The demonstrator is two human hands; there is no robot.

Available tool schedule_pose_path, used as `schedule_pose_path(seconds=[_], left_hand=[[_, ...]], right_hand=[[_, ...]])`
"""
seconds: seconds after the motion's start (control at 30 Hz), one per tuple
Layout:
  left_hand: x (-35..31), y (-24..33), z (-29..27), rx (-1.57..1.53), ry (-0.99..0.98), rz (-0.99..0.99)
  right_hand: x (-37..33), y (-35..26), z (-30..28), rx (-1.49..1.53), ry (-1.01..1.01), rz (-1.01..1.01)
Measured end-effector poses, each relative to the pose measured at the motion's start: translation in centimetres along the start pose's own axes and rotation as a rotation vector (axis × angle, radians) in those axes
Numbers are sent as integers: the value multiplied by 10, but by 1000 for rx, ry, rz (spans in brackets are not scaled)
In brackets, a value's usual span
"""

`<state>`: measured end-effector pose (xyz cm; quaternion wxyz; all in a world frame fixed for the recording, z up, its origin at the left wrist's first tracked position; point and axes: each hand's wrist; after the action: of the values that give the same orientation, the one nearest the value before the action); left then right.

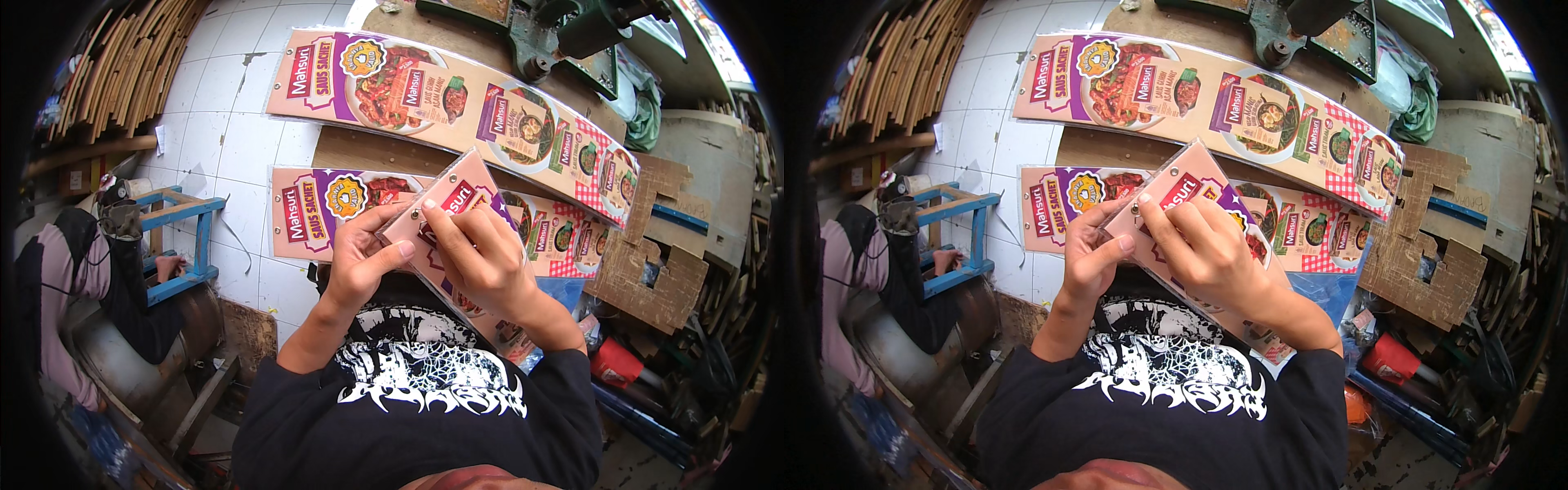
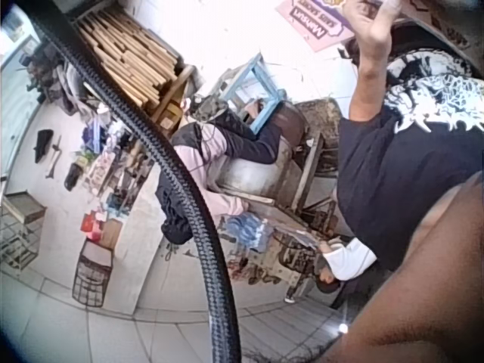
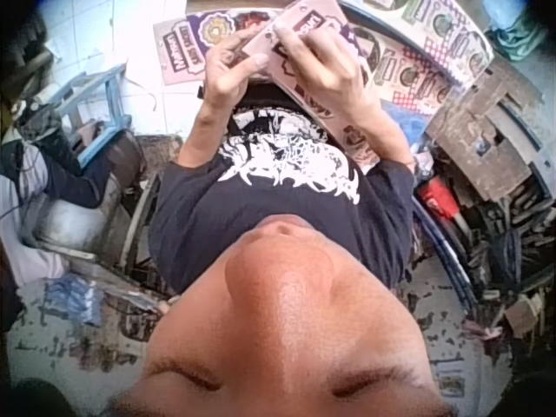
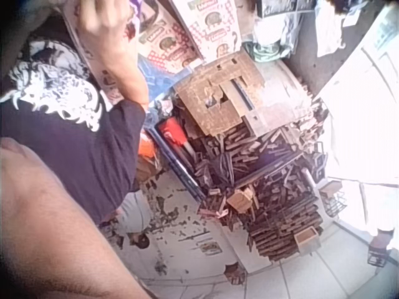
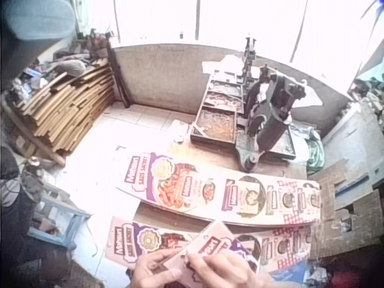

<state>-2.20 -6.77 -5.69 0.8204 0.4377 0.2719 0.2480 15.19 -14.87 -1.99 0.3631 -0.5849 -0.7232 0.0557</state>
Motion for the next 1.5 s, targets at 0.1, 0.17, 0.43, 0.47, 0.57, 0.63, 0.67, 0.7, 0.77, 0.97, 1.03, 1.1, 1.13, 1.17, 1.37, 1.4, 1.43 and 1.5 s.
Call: schedule_pose_path(seconds=[0.1,0.17,0.43,0.47,0.57,0.63,0.67,0.7,0.77,0.97,1.03,1.1,1.13,1.17,1.37,1.4,1.43,1.5], left_hand=[[0,-3,-2,-18,3,-20],[0,-6,-5,-17,-5,-16],[1,-5,-4,-100,-7,-62],[2,-5,-4,-123,0,-80],[6,-9,-7,-217,28,-86],[7,-10,-10,-261,52,-79],[8,-12,-12,-307,75,-76],[9,-14,-13,-305,71,-76],[8,-17,-13,-335,134,-61],[9,-2,-22,-377,175,114],[14,10,-22,-376,343,223],[21,13,-30,-358,382,241],[23,16,-31,-357,370,226],[24,18,-32,-356,359,211],[31,34,-35,-361,292,225],[32,35,-37,-370,337,230],[33,36,-39,-379,381,236],[34,36,-47,-371,340,242]], right_hand=[[1,0,0,5,-31,27],[-2,4,6,147,89,74],[-4,2,-9,307,187,234],[-6,0,-12,319,207,248],[-11,-3,-20,351,237,251],[-14,-3,-23,371,248,240],[-18,-3,-22,365,249,195],[-21,-2,-22,360,251,150],[-25,-3,-24,352,227,114],[-44,-7,-27,391,92,-42],[-44,-7,-25,394,111,-59],[-44,-8,-23,422,179,-72],[-44,-7,-20,424,199,-75],[-43,-8,-17,421,202,-79],[-40,-15,4,549,319,-75],[-41,-16,8,567,328,-62],[-41,-17,10,561,333,-64],[-43,-19,12,604,294,-14]])
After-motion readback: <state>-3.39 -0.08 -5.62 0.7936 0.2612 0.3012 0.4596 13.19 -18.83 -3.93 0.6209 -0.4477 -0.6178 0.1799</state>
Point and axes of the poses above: each hand's wrist, its own x-axis towards the middle knuckle, its own z-axis out of the palm, y = z × x, and after that the axes turned 6 degrees about x, right-handed
